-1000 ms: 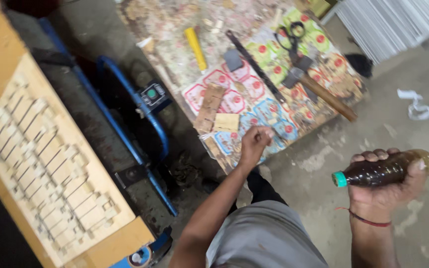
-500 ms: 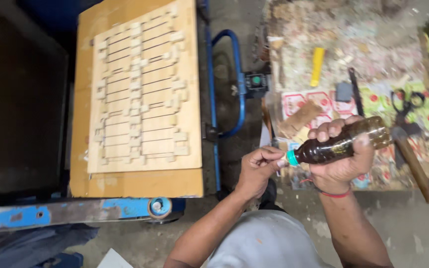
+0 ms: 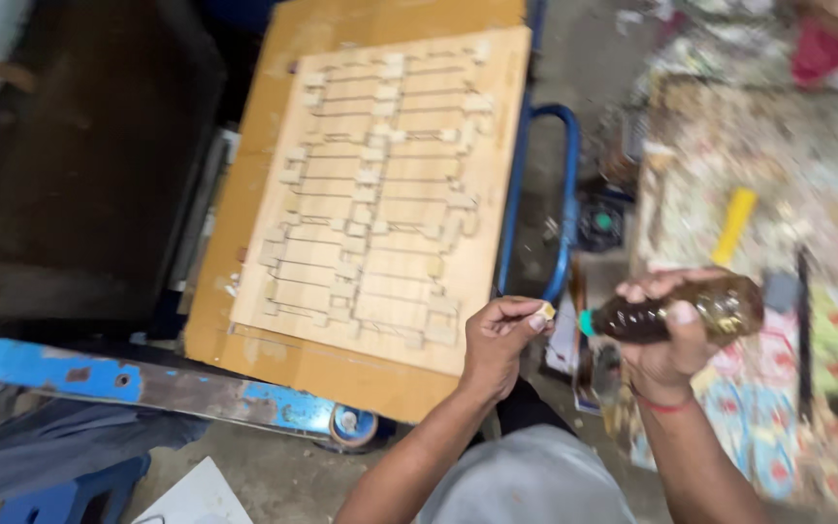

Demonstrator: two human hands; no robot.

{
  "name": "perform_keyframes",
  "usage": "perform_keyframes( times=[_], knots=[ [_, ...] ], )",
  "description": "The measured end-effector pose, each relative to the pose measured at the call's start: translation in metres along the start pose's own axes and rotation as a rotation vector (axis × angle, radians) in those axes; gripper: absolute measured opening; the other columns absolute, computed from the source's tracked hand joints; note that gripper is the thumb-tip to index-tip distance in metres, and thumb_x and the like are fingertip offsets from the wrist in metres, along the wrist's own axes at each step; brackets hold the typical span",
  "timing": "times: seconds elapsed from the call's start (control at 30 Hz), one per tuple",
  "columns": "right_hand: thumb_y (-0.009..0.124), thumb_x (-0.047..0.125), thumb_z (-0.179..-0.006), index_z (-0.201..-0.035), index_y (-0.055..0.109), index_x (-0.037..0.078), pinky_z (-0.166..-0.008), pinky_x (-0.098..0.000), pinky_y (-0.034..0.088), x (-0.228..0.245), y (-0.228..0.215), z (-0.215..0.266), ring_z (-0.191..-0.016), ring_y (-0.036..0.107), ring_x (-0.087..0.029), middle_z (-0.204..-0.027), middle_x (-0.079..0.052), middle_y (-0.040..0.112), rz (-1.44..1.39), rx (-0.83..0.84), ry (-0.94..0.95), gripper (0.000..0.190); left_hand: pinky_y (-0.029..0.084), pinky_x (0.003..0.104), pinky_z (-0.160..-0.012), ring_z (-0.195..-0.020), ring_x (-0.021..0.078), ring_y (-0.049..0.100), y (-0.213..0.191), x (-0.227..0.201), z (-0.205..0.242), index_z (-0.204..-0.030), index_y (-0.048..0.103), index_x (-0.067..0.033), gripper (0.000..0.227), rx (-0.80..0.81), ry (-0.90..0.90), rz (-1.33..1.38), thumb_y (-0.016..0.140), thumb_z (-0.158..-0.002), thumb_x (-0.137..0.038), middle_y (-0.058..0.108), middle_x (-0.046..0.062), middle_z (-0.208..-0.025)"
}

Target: The person assembles a wooden structure by applying glue from a bottle to small wooden pieces and placing them into slots on a larger board. The person also uses a saw to cut small wooden pieces on a workbench.

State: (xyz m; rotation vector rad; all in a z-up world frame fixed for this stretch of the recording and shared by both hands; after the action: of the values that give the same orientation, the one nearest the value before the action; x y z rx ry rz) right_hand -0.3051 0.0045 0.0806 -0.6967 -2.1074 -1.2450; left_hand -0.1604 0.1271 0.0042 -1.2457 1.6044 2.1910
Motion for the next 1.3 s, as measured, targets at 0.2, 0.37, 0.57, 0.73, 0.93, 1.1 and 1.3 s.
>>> perform_keyframes(
  times=[0.2,0.37,0.57,0.73,0.93,1.1,1.3],
  knots=[
    [0.067,0.018,-0.106,-0.121,0.055,0.011,-0.088,-0.0414,0.055,-0.053,-0.054,-0.08,-0.087,0.061,-0.022,-0.095,-0.006,0.06,-0.315,-0.035,0.197,0.02,0.058,0.028,-0.089,-0.093,0.014,0.07,-0.03,-0.05,-0.092,-0.119,0.068,0.0041,0.027,-0.246,0.162,-0.277,0.069,-0.092,0.006,0.072,0.007,-0.099],
    [0.066,0.02,-0.107,-0.122,0.054,0.009,-0.086,-0.0432,0.053,-0.094,-0.103,-0.135,-0.086,0.06,-0.024,-0.094,-0.008,0.058,-0.25,-0.133,0.249,0.022,0.049,0.026,-0.075,-0.082,0.0132,0.058,-0.04,-0.088,-0.192,-0.115,0.072,0.0041,0.02,-0.425,0.319,-0.788,0.075,-0.095,0.001,0.07,0.011,-0.097],
    [0.063,0.019,-0.109,-0.123,0.052,0.006,-0.088,-0.0446,0.053,-0.133,-0.142,-0.157,-0.086,0.059,-0.025,-0.095,-0.01,0.057,-0.235,-0.149,0.328,0.022,0.058,0.032,-0.078,-0.087,0.023,0.072,-0.033,-0.108,-0.31,-0.111,0.072,-0.0019,0.017,-0.267,0.487,-1.296,0.071,-0.094,-0.005,0.072,0.013,-0.107],
    [0.061,0.018,-0.109,-0.124,0.051,0.007,-0.091,-0.0464,0.053,-0.15,-0.163,-0.166,-0.088,0.061,-0.026,-0.096,-0.012,0.059,-0.141,-0.156,0.345,0.021,0.058,0.036,-0.077,-0.087,0.0284,0.072,-0.043,-0.108,-0.364,-0.109,0.074,-0.0044,0.021,-0.27,0.314,-1.481,0.071,-0.088,-0.001,0.072,0.015,-0.104],
    [0.055,0.015,-0.109,-0.128,0.048,0.005,-0.097,-0.0474,0.053,-0.161,-0.177,-0.159,-0.092,0.06,-0.026,-0.097,-0.012,0.057,-0.165,-0.224,0.405,0.023,0.058,0.039,-0.083,-0.092,0.0314,0.072,-0.052,-0.102,-0.382,-0.102,0.076,-0.0033,0.021,-0.181,0.225,-1.622,0.07,-0.082,0.002,0.072,0.016,-0.103],
    [0.056,0.016,-0.11,-0.128,0.049,0.005,-0.098,-0.047,0.052,-0.169,-0.193,-0.161,-0.091,0.06,-0.025,-0.096,-0.012,0.057,-0.135,-0.198,0.375,0.023,0.058,0.04,-0.085,-0.094,0.0321,0.072,-0.052,-0.099,-0.392,-0.099,0.078,-0.0036,0.021,-0.151,0.163,-1.689,0.069,-0.081,0.003,0.073,0.015,-0.102],
    [0.057,0.018,-0.111,-0.13,0.049,0.005,-0.097,-0.0474,0.052,-0.171,-0.198,-0.155,-0.09,0.06,-0.025,-0.096,-0.012,0.057,-0.114,-0.224,0.363,0.024,0.057,0.041,-0.085,-0.094,0.0337,0.071,-0.046,-0.102,-0.396,-0.099,0.078,-0.0059,0.017,-0.153,0.099,-1.719,0.072,-0.084,-0.002,0.073,0.016,-0.103]
  ],
)
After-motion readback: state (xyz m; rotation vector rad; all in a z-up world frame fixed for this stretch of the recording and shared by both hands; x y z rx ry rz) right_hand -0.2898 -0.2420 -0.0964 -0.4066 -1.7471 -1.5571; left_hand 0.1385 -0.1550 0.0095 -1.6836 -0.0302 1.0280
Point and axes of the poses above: each hand's wrist, its own z-axis away from the middle knuckle, its own y-axis out of the palm, x = y × z, the point moved 3 cm from there along -z, towards the middle knuckle
